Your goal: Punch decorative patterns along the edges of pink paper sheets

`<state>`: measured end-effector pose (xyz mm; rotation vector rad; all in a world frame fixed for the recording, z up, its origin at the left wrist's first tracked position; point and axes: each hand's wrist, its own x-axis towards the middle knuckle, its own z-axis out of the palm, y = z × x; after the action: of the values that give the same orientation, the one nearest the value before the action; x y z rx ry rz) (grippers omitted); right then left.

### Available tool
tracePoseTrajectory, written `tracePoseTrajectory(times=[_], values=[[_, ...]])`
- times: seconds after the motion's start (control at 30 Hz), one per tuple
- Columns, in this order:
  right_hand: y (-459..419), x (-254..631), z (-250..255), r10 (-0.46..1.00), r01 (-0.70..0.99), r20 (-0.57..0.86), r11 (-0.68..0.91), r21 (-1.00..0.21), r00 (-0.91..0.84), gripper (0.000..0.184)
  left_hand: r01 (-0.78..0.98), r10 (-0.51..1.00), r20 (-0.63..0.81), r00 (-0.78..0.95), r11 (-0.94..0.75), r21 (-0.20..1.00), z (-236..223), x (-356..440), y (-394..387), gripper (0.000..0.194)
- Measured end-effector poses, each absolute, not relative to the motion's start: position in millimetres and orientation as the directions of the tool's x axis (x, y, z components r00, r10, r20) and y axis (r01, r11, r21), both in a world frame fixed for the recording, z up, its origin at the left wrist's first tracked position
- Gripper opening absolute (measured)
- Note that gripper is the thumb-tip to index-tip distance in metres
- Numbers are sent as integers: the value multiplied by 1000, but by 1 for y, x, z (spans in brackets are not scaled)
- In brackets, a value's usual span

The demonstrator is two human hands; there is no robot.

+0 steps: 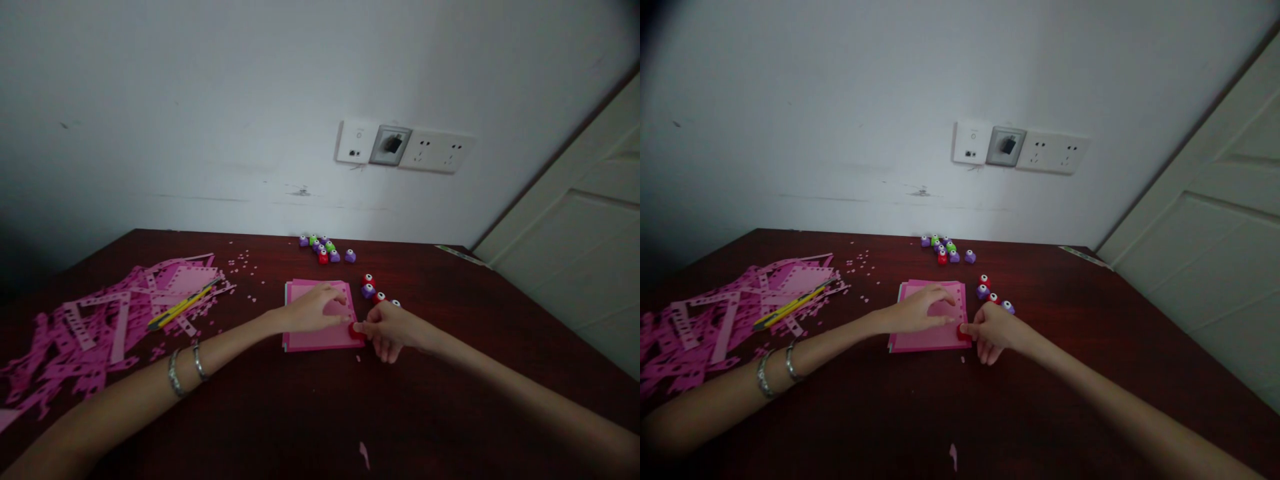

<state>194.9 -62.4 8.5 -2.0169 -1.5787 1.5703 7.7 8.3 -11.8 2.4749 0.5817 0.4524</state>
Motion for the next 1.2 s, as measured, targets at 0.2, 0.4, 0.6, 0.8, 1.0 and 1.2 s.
tracePoseTrajectory(times=[0.2,0.4,0.6,0.8,1.0,1.2], values=[[-63,203,8,789,638,-600,-398,-659,-127,38,337,452,141,881,-808,483,-11,1,1,42],[-74,214,13,951,790,-212,50,-612,-224,23,419,413,-81,907,-865,276,-14,-6,-1,81],[-80,212,2,919,774,-39,308,-554,-393,28,435,405,-162,900,-861,264,-30,-9,4,87],[-79,209,-3,919,777,-47,304,-551,-392,20,419,386,-171,907,-871,258,-28,-10,2,83],[-81,213,-4,932,790,-56,272,-549,-359,17,422,390,-166,906,-865,273,-30,-11,3,83],[-82,210,-2,920,781,-34,311,-541,-390,19,419,389,-160,907,-868,267,-32,-11,4,82]])
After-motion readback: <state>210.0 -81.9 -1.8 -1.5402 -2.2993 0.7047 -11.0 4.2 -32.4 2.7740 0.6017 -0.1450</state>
